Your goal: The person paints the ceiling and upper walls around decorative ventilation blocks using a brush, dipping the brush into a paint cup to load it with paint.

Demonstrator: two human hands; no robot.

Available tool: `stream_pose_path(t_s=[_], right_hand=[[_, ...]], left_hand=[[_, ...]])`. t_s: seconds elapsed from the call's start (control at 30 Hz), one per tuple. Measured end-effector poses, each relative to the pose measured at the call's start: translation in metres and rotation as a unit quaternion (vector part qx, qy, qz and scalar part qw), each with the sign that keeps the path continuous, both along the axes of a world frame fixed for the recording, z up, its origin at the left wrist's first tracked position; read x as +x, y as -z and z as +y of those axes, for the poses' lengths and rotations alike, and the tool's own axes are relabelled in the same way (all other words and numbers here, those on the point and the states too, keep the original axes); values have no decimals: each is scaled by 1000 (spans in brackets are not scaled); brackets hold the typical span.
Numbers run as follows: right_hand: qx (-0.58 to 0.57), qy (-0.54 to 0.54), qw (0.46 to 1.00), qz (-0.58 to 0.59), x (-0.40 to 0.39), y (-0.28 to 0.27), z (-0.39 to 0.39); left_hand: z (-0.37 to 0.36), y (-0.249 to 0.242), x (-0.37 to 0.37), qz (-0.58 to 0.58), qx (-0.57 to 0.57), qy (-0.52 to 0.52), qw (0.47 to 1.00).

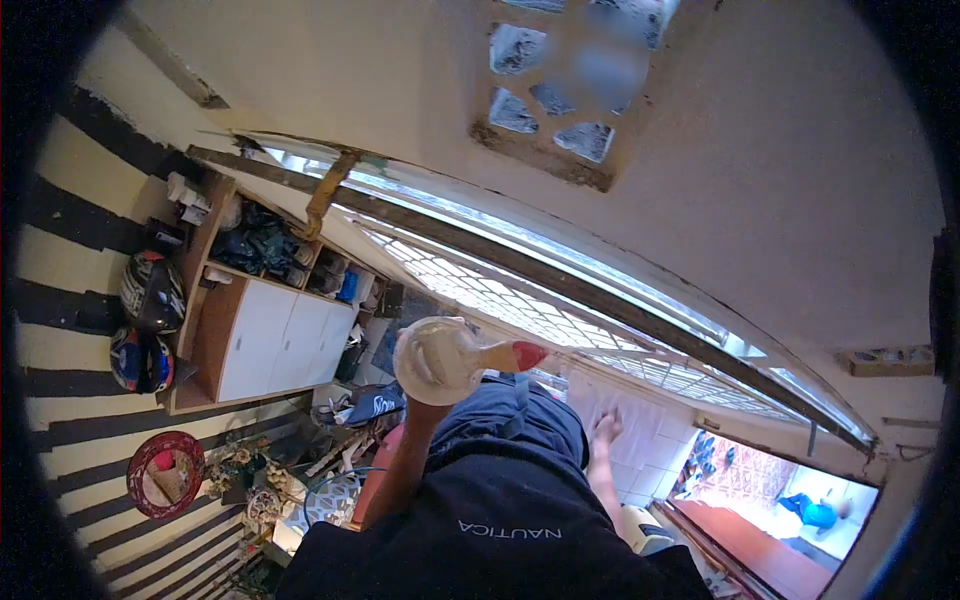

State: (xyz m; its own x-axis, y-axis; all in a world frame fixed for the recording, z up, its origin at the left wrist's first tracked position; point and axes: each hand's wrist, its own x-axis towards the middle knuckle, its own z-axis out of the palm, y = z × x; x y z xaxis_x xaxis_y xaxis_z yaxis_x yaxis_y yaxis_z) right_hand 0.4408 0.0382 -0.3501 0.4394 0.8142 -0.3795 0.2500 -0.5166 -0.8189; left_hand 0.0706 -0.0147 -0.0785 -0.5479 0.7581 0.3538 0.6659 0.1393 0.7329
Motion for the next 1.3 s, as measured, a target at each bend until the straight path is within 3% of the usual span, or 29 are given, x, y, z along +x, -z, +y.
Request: stream_pose_path(t_s=[0.03,0.1,0.2,0.27,0.33,0.37,0.53,0.6,1.03,1.23,1.3], right_hand=[[-11,-106,993,57,-32,-53,29],[100,-261,948,155,-97,-148,59],[199,-453,859,129,-156,-250,80],[207,-490,821,209,-178,-311,73],[339,-496,774,201,-195,-353,63],[329,-493,759,269,-200,-364,59],[311,-560,756,131,-218,-401,59],[363,-627,678,124,-223,-408,64],[322,-680,656,67,-265,-411,51],[305,-676,668,61,-286,-409,46],[262,-668,695,54,-291,-411,43]], left_hand=[[3,1,0,-20,5,20,1000],[0,9,3,-27,-17,23,999],[4,10,6,-79,27,50,995],[9,6,8,-124,73,63,988],[12,-18,9,-28,39,65,997],[10,-23,14,25,73,22,997],[6,-35,12,-44,83,41,995],[8,-43,12,-170,177,74,967],[-5,-41,-11,-169,148,10,974],[-5,-44,-27,-125,139,27,982],[-5,-46,-32,-129,143,30,981]])
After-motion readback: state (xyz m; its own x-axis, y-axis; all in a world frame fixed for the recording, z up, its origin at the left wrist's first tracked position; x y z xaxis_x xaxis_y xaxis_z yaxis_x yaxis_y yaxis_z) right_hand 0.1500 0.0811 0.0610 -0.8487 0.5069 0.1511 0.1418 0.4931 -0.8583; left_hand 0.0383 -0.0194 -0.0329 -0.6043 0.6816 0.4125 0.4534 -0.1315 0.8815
